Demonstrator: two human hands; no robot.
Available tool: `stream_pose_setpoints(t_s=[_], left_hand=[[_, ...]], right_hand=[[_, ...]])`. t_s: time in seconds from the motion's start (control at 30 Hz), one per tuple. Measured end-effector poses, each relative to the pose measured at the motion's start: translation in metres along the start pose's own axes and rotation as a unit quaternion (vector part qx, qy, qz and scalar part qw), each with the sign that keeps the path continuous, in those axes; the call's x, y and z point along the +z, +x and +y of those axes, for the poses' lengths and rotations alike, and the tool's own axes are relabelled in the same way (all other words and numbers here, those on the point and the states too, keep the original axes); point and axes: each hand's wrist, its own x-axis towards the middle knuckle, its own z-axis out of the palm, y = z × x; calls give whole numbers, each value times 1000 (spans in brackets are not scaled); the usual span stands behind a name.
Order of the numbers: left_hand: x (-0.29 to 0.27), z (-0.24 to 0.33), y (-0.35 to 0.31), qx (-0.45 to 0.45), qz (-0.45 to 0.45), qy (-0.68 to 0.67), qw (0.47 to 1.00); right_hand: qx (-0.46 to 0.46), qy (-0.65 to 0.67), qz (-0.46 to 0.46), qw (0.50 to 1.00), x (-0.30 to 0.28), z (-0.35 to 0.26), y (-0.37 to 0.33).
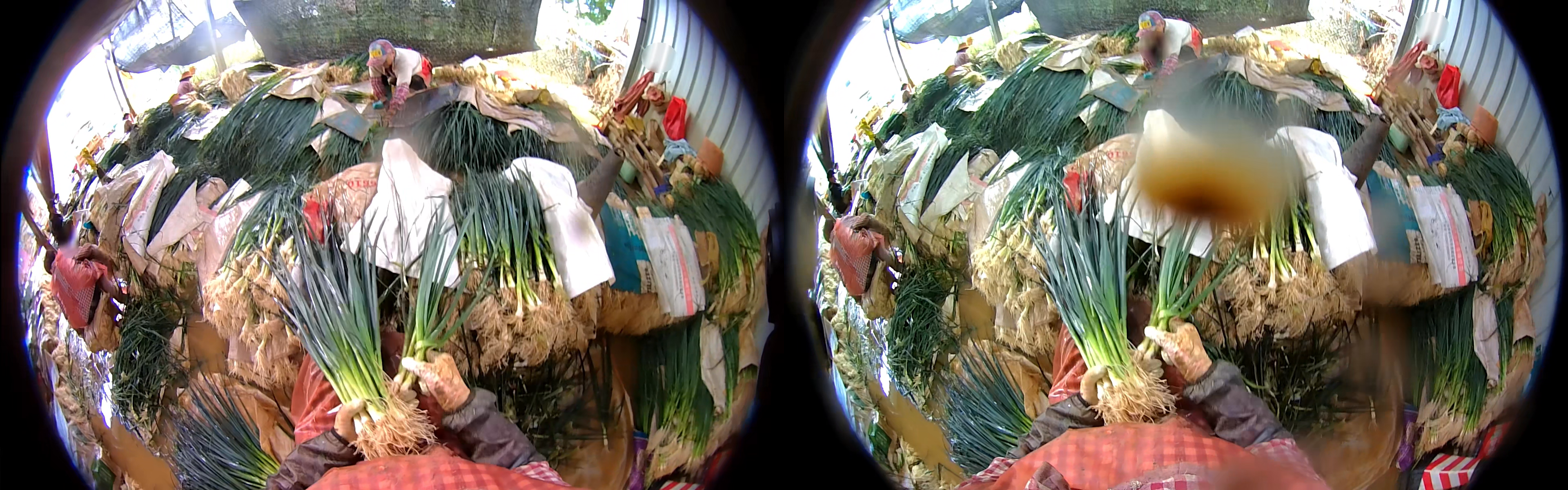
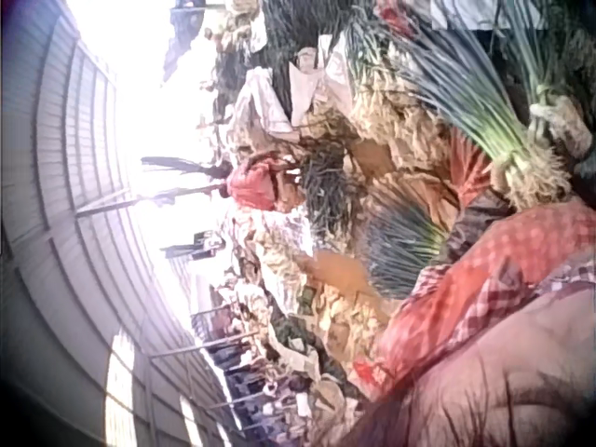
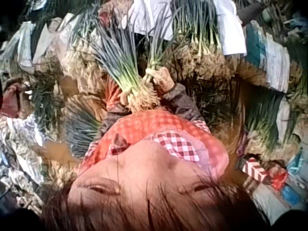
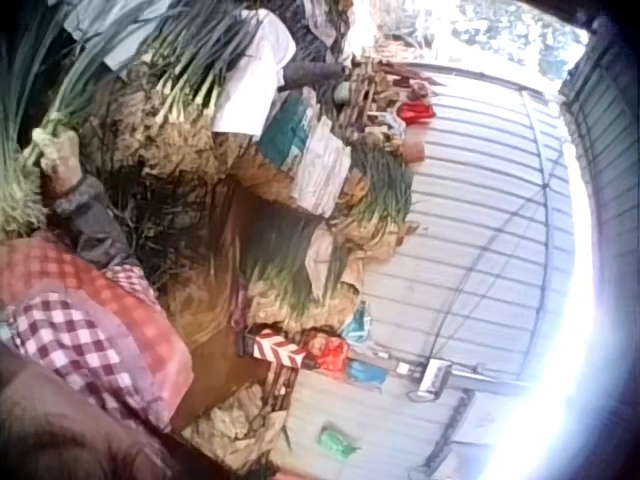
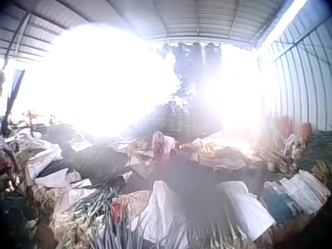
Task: The person is sitting on the ground and processing a large pile of green onions. They pick up bunches, remove individual stalks, and place them into a red plastic bag. Other people are visible in the background performing similar tasks.
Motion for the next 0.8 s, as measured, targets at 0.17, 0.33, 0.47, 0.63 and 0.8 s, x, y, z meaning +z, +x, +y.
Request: stream_pose_setpoints(t_s=[0.17,0.33,0.47,0.63,0.8], left_hand=[[-8,0,1,-39,91,54,994],[-39,-1,6,-39,-20,-23,999],[-51,-6,9,33,23,27,999],[-54,-16,10,30,64,-59,996],[-24,-3,7,43,1,-104,994]], right_hand=[[340,420,-38,841,-14,-42,21],[368,541,67,753,14,-22,4],[353,532,97,764,20,-26,4],[340,459,87,816,6,-44,0],[322,397,118,851,-60,-21,-59]])
